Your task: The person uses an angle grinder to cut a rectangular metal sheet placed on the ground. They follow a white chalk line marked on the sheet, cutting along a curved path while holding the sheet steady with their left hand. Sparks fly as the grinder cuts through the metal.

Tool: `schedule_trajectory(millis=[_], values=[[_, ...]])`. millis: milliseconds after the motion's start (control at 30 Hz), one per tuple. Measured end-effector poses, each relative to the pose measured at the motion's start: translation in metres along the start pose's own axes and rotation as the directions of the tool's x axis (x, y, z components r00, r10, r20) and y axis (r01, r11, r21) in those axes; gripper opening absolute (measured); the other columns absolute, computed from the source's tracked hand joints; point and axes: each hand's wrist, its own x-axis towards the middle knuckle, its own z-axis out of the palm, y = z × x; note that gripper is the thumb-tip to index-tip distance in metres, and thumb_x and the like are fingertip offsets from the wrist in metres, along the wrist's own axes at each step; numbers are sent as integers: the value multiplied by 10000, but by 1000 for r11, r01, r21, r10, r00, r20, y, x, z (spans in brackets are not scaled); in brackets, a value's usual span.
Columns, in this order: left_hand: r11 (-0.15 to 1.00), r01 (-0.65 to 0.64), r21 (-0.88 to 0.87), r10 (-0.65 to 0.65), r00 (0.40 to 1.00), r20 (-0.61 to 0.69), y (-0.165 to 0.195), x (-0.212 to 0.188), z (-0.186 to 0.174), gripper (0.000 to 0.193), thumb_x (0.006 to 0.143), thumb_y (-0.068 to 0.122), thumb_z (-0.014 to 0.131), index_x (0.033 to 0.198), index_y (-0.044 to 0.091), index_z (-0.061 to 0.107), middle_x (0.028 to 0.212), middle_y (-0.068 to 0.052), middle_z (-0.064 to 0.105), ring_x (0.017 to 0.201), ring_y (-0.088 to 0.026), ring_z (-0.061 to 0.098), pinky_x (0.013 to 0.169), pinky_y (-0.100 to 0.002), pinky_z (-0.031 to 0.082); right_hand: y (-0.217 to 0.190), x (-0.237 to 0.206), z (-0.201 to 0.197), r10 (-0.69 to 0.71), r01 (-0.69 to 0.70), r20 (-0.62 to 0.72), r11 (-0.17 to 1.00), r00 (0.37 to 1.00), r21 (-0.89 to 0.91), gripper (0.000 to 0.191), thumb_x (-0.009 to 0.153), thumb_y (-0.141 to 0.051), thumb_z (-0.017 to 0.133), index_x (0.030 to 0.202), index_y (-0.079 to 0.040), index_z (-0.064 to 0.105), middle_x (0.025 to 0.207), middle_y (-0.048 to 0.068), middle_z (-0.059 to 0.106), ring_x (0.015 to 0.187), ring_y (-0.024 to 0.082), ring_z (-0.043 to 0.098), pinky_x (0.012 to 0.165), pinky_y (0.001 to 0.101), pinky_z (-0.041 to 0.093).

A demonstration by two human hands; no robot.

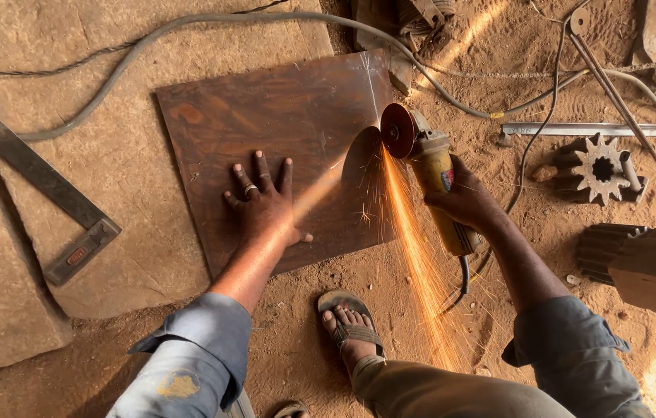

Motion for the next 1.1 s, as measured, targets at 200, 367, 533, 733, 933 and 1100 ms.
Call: schedule_trajectory(millis=[200,367,533,733,933,1100], values=[[1000,7,8,-7,1000,14,1,-1,-2,1555,584,651,914,1639,289,-169,1643,-269,-292,1492,-601,-111,1125,-806,203,5,8,1,9,-9,-12,1000,1000,-30,1052,785,-204,809,1615,-127,167,1160,272,695,930,333,745,861,527,633],[1000,2,16,-3,1000,4,1,-1,-1,1554,584,653,913,1638,284,-167,1640,-276,-294,1491,-603,-109,1121,-809,206,7,12,-1,-62,59,-31,996,998,-69,1069,786,-214,810,1616,-118,144,1187,260,674,926,341,740,846,540,636],[1000,-6,13,6,1000,-14,0,-1,0,1562,576,662,911,1640,272,-165,1637,-285,-291,1489,-615,-105,1117,-815,206,1,14,-2,-14,12,-20,997,1000,-77,1049,781,-189,815,1612,-127,178,1149,267,690,886,357,745,834,529,653],[1000,7,4,-7,1000,8,1,1,-1,1566,573,662,911,1633,284,-178,1639,-270,-301,1494,-598,-121,1133,-800,194,-5,20,-3,-5,5,-12,1000,1000,-15,1009,778,-162,792,1601,-129,211,1133,253,709,879,339,750,829,516,651],[1000,13,3,-13,1000,27,0,2,-1,1581,578,665,912,1633,276,-198,1636,-281,-304,1484,-611,-120,1123,-810,184,-5,26,-4,-32,30,-32,998,999,-63,1012,790,-181,806,1601,-128,201,1156,249,692,889,338,745,824,510,646],[1000,11,6,-11,1000,16,1,2,0,1575,573,661,914,1632,280,-188,1640,-283,-296,1490,-611,-112,1126,-807,193,-10,28,-6,-67,67,-6,998,998,-5,997,766,-162,810,1580,-85,241,1134,267,714,885,341,753,803,499,664]])
